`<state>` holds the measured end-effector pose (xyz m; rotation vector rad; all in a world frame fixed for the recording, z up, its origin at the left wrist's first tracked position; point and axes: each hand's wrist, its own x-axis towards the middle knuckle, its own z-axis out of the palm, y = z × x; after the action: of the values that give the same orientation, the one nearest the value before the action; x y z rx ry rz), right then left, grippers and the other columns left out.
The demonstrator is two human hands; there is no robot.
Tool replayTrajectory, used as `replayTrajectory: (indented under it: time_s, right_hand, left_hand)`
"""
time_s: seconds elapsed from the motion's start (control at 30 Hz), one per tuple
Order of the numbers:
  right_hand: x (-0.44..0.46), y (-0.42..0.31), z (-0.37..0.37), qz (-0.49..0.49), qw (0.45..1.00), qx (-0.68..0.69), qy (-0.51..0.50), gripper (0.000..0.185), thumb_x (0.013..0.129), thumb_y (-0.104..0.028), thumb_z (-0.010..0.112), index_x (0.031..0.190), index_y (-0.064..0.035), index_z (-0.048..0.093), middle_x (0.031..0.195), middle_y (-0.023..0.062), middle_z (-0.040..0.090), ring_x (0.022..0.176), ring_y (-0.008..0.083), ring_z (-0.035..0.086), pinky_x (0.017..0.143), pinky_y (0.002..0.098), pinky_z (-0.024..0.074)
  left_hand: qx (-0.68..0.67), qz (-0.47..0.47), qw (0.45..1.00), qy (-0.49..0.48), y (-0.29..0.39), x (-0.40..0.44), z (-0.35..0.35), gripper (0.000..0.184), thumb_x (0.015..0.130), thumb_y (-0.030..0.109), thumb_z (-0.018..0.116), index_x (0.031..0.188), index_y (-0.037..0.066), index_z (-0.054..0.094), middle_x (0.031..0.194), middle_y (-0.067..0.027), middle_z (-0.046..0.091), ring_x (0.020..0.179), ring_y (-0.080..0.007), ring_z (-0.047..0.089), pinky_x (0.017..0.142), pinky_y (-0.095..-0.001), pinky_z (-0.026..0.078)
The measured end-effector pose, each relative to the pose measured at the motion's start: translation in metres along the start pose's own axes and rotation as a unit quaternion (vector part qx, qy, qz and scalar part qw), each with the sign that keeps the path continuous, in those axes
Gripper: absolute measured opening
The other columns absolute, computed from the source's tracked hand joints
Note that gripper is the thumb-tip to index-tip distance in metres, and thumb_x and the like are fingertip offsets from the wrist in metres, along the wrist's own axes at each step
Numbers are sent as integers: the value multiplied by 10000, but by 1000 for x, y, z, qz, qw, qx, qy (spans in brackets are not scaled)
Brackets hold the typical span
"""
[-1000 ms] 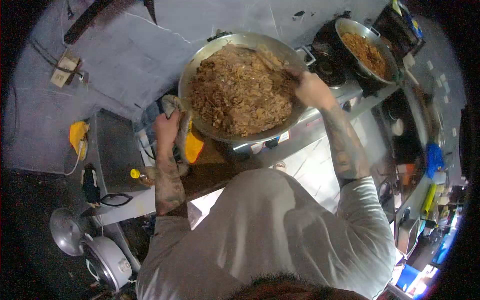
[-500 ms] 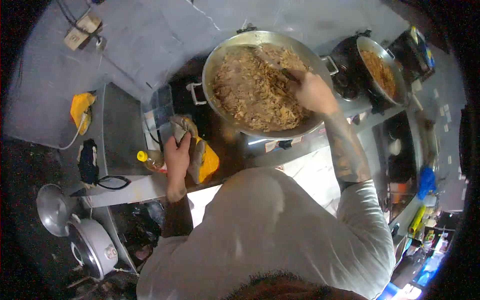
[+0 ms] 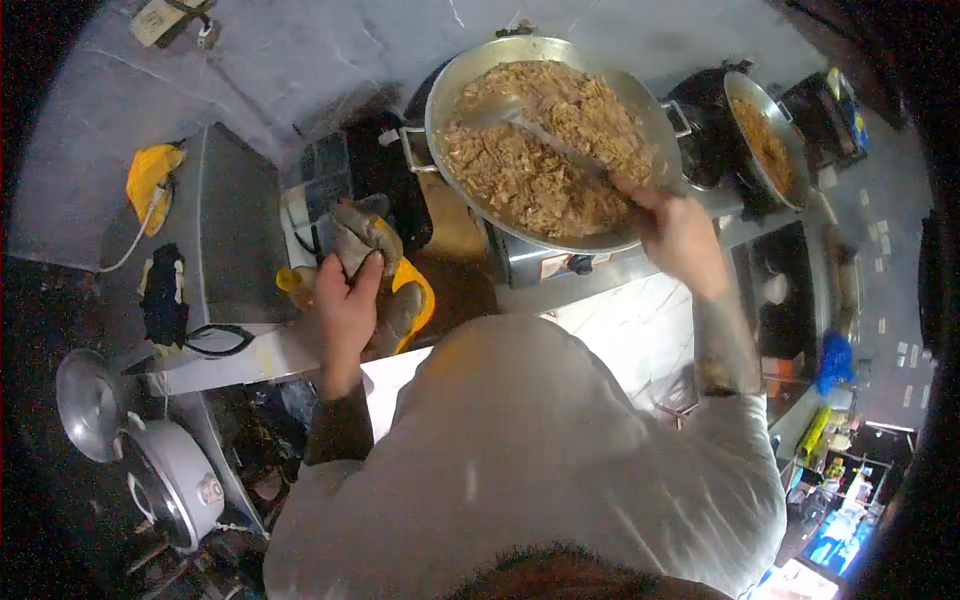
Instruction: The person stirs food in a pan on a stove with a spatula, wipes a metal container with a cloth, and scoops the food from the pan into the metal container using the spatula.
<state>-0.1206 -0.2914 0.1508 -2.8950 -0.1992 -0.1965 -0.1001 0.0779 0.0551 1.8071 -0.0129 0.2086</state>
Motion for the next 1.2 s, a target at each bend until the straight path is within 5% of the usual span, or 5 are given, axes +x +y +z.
replayTrajectory:
  time_s: [0.5,0.57,0.83,1.0,1.2]
  right_hand:
    - [-76,14,24,55,979,160,110,310,897,-127,593,1205,-90,613,718,109,619,586,187,597,516,287,433]
    - [-83,5,28,326,818,472,48,327,935,-168,562,1258,-116,574,664,19,570,542,81,506,465,227,365]
    - [-78,-18,47,335,721,601,84,360,951,-185,531,1294,-76,517,655,25,584,455,43,414,406,193,286]
    - [-104,-12,55,200,933,217,205,253,873,-121,588,1100,-21,639,777,174,656,708,275,649,666,383,514]
    - [-127,27,41,162,945,200,202,260,832,-111,625,1076,-23,643,900,239,650,803,376,645,723,410,515]
  left_hand:
    - [-5,-12,990,-144,-35,3,12,218,881,146,644,1040,0,611,934,-68,674,856,-130,605,783,-291,472]
    - [-43,-19,987,-151,-40,-3,15,229,878,158,651,1041,1,613,935,-73,678,853,-135,613,780,-301,476]
    - [130,66,977,-155,-36,-30,26,292,837,201,690,1031,-1,606,933,-153,665,870,-304,642,773,-348,488]
    - [423,200,859,-207,-75,-53,80,554,782,329,698,1224,38,531,1200,-184,545,1128,-358,507,913,-493,407]
    - [520,74,800,-291,-125,-106,141,765,848,476,578,1407,9,346,1299,-301,462,1260,-448,392,1070,-564,250]
